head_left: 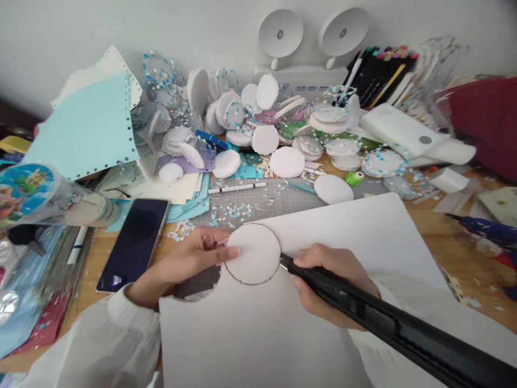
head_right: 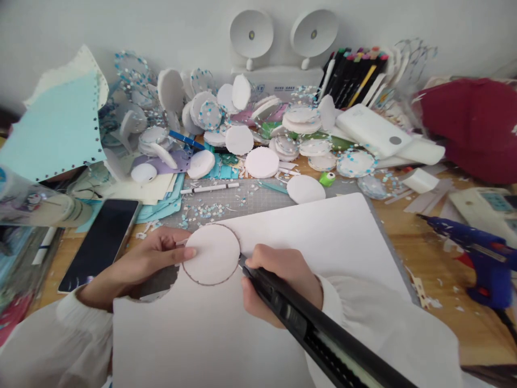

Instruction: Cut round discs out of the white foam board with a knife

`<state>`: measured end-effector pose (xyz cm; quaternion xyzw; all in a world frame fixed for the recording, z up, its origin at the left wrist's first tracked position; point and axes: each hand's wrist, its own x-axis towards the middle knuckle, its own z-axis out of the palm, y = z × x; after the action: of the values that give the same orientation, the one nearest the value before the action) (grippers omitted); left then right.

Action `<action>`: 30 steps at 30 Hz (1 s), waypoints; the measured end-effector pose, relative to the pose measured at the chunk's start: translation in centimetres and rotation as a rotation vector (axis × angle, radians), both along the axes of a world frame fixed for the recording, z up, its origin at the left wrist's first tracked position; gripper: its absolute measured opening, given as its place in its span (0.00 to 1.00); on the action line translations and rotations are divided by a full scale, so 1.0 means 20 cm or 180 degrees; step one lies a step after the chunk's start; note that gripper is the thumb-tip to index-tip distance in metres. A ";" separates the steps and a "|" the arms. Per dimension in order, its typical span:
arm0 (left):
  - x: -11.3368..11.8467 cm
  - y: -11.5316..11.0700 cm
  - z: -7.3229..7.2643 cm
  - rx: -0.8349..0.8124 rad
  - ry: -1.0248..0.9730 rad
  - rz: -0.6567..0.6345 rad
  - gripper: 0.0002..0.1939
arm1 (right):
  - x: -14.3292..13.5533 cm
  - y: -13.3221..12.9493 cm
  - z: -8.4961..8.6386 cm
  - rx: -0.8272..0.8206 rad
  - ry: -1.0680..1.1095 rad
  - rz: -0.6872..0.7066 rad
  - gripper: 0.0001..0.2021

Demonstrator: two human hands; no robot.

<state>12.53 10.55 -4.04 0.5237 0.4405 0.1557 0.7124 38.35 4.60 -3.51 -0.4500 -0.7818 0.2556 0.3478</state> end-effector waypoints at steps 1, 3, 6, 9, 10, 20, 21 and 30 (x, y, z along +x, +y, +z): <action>0.00 0.00 0.00 0.0020 0.0005 -0.0007 0.20 | 0.00 0.01 0.00 0.0046 0.0019 -0.0008 0.06; 0.00 0.00 0.00 0.0017 -0.0009 -0.0033 0.20 | -0.02 0.02 -0.02 0.0196 0.0001 -0.0019 0.06; 0.00 0.00 -0.01 -0.0018 -0.0048 -0.0044 0.20 | -0.03 0.02 -0.05 0.0331 -0.0209 -0.0111 0.05; 0.00 0.00 -0.01 0.0003 -0.0055 -0.0050 0.19 | -0.04 0.03 -0.06 0.0321 -0.0256 -0.0119 0.05; 0.00 0.00 -0.01 0.0013 -0.0054 -0.0054 0.19 | -0.04 0.03 -0.05 0.0291 -0.0229 -0.0123 0.05; -0.01 0.00 -0.02 0.0032 -0.0048 -0.0081 0.20 | -0.02 0.01 0.03 -0.0076 0.0173 0.0090 0.08; -0.01 0.00 -0.01 0.0051 -0.0043 -0.0082 0.20 | -0.02 0.01 0.03 -0.0076 0.0160 0.0075 0.07; 0.00 0.00 -0.01 0.0100 -0.0094 -0.0082 0.20 | -0.06 0.03 -0.07 0.0322 -0.0831 -0.0294 0.09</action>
<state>12.45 10.63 -4.27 0.5380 0.4207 0.1612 0.7125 37.24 5.14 -4.84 -0.4968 -0.8107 0.1389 0.2768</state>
